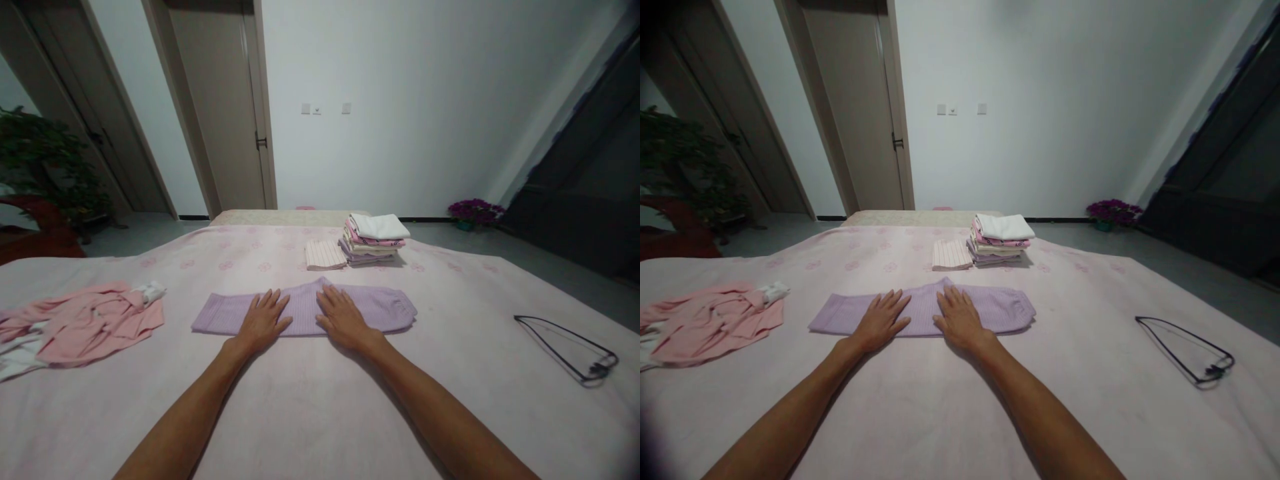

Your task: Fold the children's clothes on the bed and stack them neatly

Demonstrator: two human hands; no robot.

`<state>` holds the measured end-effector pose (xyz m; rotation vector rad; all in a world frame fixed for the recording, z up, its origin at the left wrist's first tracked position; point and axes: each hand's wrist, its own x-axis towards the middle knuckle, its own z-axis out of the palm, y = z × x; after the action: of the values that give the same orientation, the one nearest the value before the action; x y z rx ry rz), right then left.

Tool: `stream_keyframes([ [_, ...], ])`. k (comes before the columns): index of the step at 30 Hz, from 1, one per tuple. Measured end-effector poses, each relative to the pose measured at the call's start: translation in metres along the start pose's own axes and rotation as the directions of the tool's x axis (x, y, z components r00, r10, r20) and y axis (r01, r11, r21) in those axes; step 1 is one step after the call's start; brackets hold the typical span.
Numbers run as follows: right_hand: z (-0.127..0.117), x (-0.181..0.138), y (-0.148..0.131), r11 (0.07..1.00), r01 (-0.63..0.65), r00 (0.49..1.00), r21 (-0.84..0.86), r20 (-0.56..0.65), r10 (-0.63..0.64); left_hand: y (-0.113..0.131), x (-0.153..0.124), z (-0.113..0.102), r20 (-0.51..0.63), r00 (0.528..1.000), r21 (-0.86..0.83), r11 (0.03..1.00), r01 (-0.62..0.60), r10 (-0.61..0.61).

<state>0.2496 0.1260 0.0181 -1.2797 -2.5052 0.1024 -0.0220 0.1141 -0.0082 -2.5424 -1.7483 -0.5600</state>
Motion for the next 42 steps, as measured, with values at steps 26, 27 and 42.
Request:
stream_keyframes([
  [26, -0.016, 0.013, 0.038, 0.99, -0.114, 0.993, -0.082, -0.017, 0.113, -0.068, -0.034, -0.019, 0.088, 0.951, 0.29, 0.921, 0.261, -0.298],
  [27, -0.011, 0.021, 0.036, 0.994, -0.074, 0.996, -0.079, 0.041, 0.078, -0.068, -0.034, -0.019, 0.086, 0.952, 0.29, 0.921, 0.259, -0.294],
  [42, 0.0, 0.04, 0.078, 0.941, -0.253, 0.936, -0.227, 0.191, 0.297, -0.066, -0.036, -0.022, 0.072, 0.955, 0.281, 0.924, 0.258, -0.289],
])
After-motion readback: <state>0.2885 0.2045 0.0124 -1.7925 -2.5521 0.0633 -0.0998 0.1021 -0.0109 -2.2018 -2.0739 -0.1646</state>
